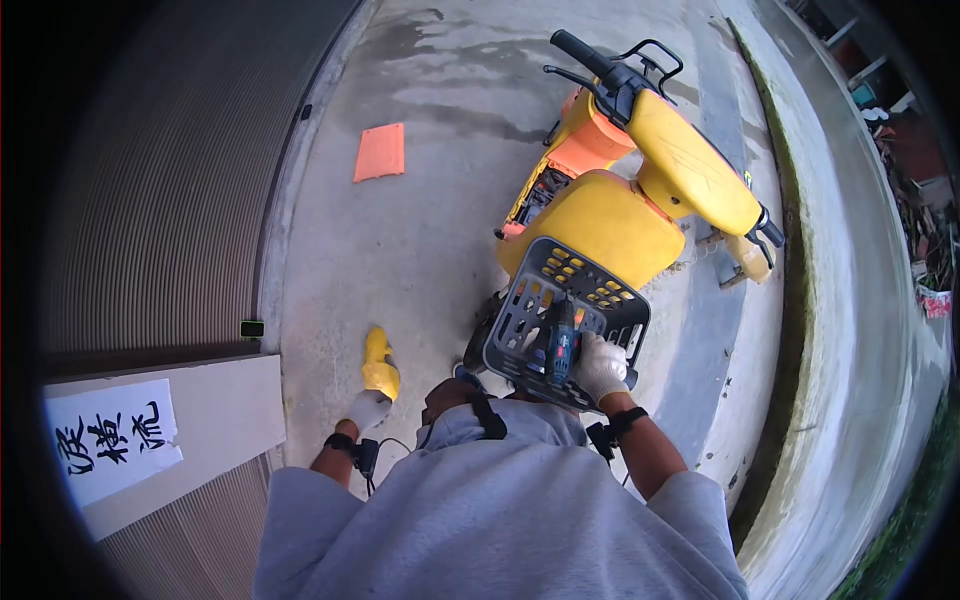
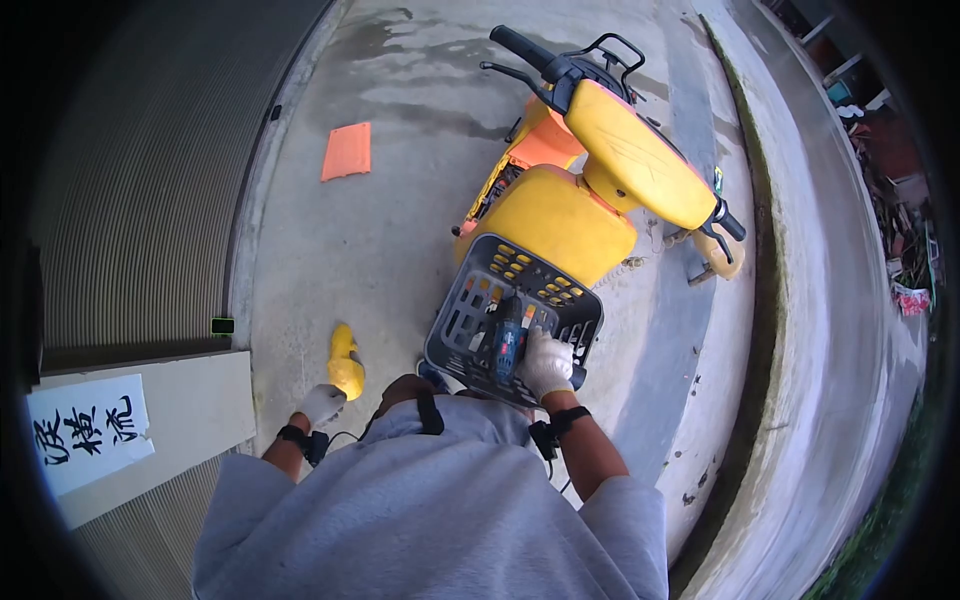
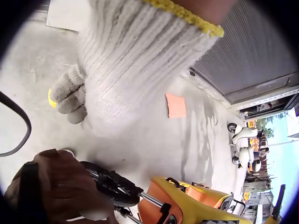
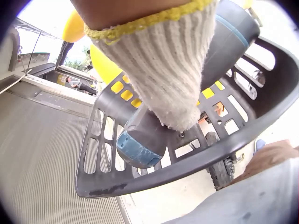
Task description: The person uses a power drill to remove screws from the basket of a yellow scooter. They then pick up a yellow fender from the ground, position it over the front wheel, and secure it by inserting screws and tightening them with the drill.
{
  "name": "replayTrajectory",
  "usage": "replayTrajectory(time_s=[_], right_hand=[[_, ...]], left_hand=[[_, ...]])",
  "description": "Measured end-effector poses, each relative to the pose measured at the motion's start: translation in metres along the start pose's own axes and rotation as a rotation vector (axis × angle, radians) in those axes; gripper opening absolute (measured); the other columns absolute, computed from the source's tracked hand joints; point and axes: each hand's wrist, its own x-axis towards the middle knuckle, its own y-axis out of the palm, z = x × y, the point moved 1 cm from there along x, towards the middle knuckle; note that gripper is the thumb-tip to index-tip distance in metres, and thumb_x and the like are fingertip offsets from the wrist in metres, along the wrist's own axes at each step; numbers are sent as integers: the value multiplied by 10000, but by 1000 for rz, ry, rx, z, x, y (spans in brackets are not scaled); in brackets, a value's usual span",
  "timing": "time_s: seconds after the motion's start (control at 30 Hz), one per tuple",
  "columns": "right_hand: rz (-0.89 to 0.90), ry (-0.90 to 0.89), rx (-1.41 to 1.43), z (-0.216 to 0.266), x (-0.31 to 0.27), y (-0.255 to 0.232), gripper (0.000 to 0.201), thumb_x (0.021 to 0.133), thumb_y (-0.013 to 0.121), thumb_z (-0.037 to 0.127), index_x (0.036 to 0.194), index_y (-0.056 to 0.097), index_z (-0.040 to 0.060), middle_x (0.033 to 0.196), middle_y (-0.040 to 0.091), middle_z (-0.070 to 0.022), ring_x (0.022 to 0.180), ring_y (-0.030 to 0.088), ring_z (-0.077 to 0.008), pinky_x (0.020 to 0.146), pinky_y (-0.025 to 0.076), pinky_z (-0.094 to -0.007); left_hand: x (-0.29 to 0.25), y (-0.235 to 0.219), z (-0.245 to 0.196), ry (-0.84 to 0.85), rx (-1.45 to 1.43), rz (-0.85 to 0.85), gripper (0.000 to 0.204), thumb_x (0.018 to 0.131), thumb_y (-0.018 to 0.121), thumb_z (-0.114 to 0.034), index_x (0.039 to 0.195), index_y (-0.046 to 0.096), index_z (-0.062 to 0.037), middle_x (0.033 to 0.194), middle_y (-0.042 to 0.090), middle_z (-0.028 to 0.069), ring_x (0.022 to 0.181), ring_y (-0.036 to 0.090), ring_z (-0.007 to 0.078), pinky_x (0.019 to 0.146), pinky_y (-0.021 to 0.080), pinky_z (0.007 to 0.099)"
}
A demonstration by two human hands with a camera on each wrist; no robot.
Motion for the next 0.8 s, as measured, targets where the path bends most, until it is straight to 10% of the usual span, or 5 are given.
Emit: replayTrajectory(time_s=[0.53, 0.8], right_hand=[[64, 55, 223, 5, -23, -17, 399, 791, 663, 293, 1101, 643, 44, 1046, 696, -197, 1011, 678, -329, 858, 537, -413], [-61, -429, 690, -18, -127, -36, 541, 740, 713, 365, 1163, 603, 46, 1034, 678, -191, 963, 664, -360, 834, 534, -397]], left_hand=[[-30, -24, -98, 308, -36, -187, 330, 900, 589, -225, 1100, 656, 28, 802, 690, 113, 648, 662, 156, 613, 535, 292], [-64, -34, -213, 497, -534, 191, 401, 951, 635, -304, 1182, 624, 24, 818, 651, 40, 717, 622, 117, 674, 516, 269]])
